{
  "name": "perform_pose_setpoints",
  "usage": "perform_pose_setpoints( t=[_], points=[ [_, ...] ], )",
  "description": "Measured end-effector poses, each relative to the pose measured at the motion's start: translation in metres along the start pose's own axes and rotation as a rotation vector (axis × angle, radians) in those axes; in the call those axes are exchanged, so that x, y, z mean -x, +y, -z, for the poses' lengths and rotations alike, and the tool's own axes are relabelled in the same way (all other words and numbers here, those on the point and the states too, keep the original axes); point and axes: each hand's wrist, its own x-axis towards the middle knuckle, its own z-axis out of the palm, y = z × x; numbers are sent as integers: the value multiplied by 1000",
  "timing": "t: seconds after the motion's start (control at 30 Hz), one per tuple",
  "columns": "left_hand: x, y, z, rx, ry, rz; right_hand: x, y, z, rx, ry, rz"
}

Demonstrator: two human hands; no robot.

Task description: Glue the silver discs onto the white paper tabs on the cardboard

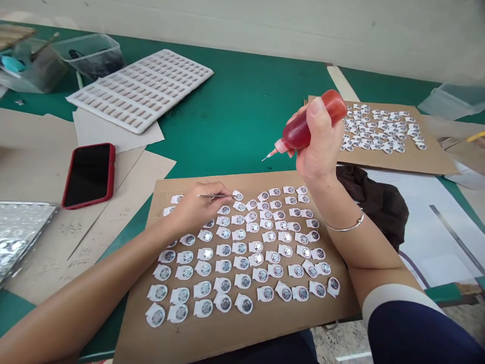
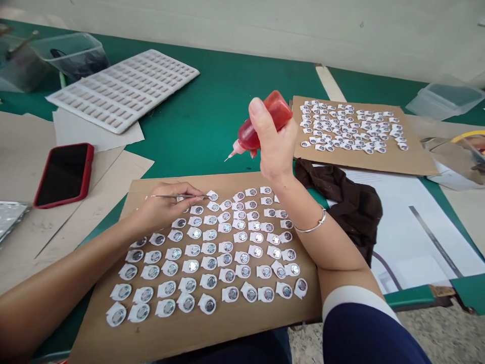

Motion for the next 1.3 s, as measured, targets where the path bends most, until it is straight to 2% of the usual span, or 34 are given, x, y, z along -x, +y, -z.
perform_pose_setpoints(
  t=[0.43, 0.87, 1.1, 1.3],
  points=[
    [-2, 4, -7, 35, -23, 72, 6, 4, 0, 77, -91, -33],
    [-2, 5, -10, -17, -10, 22, 10, 8, -1, 143, -143, 3],
    [-2, 4, -11, -69, 35, -54, 10, 6, 1, 172, -174, 46],
    [-2, 4, -11, -80, 6, -43, 10, 3, 1, 168, -152, 48]
  ],
)
